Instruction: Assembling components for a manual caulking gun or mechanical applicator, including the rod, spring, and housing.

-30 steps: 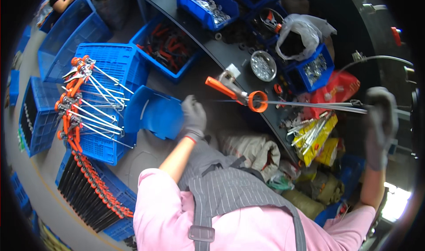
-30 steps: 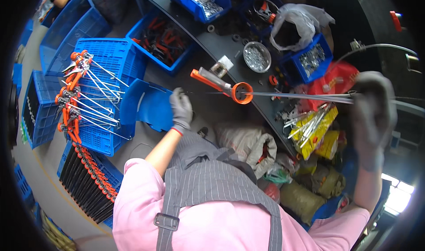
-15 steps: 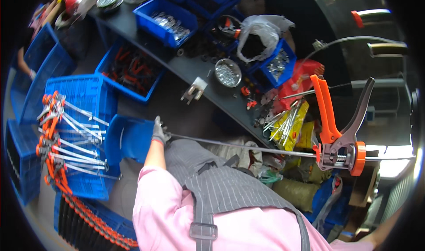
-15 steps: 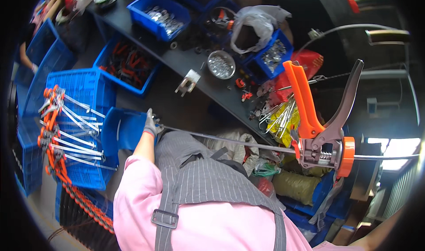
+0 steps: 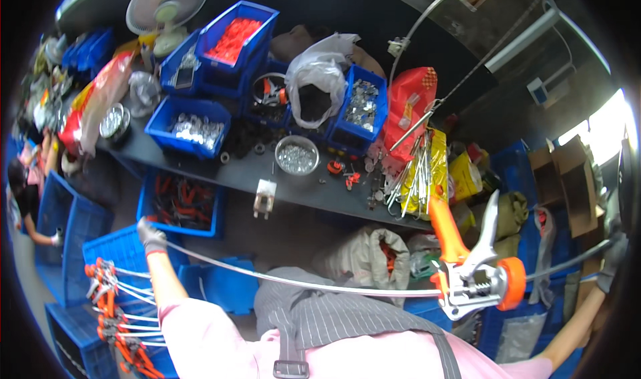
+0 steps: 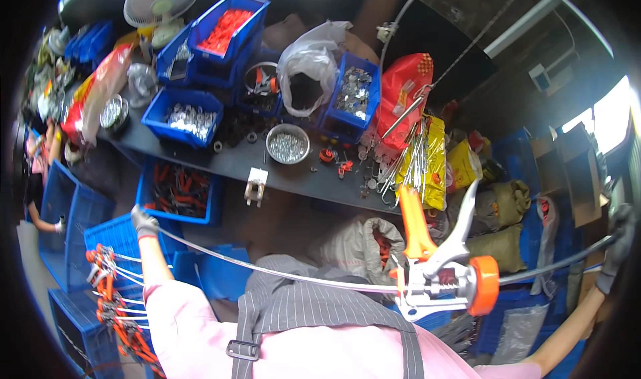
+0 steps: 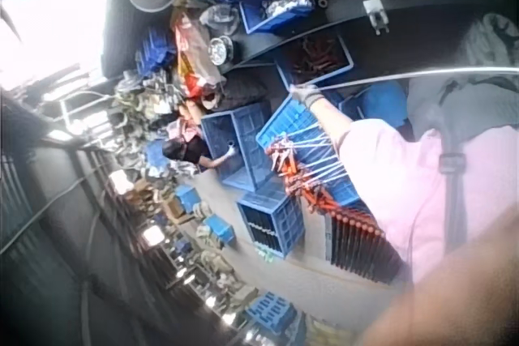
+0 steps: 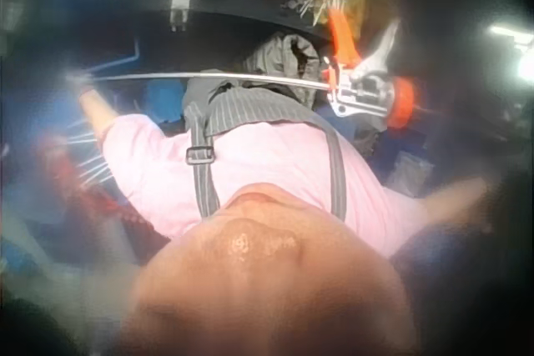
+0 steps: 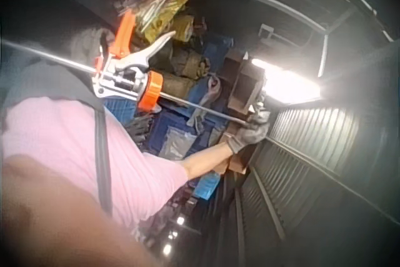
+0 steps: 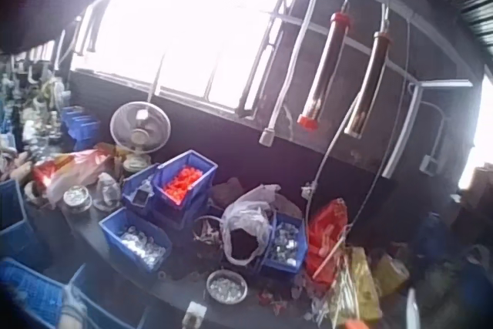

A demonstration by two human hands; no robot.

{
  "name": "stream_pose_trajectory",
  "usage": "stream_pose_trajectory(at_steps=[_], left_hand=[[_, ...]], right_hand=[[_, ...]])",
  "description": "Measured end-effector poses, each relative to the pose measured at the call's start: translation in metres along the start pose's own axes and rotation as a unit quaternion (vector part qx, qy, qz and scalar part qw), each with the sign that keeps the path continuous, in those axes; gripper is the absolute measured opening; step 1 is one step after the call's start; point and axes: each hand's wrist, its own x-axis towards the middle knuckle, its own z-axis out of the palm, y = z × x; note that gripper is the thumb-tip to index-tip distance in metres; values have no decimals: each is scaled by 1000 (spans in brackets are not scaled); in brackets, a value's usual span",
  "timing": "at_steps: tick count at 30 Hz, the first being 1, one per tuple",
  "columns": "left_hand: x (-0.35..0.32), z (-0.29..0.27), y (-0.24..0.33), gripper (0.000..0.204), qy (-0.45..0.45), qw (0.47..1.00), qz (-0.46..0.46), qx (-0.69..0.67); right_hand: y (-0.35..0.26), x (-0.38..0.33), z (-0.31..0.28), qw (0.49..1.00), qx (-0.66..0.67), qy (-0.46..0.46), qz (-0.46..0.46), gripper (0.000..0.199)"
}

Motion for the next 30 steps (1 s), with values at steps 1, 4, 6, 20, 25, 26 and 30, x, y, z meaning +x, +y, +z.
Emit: stream_pose_trajectory(at_steps=[1,4,6,20,25,26,30], left_hand=[[-13,21,19,54,-26,996,-3,-82],[-66,71,114,56,-218,922,162,-278],[-118,91,197,53,-253,915,232,-213],[-469,411,66,40,-517,848,54,-100],[-562,521,-106,37,-592,794,-111,-82],[-580,536,-135,36,-603,781,-144,-74],[-605,543,-208,34,-609,756,-230,-63]], right_hand=[[36,-27,-30,981,17,-3,193,38],[161,-137,16,774,-181,-228,562,22],[242,-175,27,817,-105,-205,529,22],[335,-240,-68,840,128,-93,519,36],[317,-260,-86,781,539,133,288,46],[328,-268,-107,716,676,75,156,53],[329,-280,-142,663,740,43,110,66]])
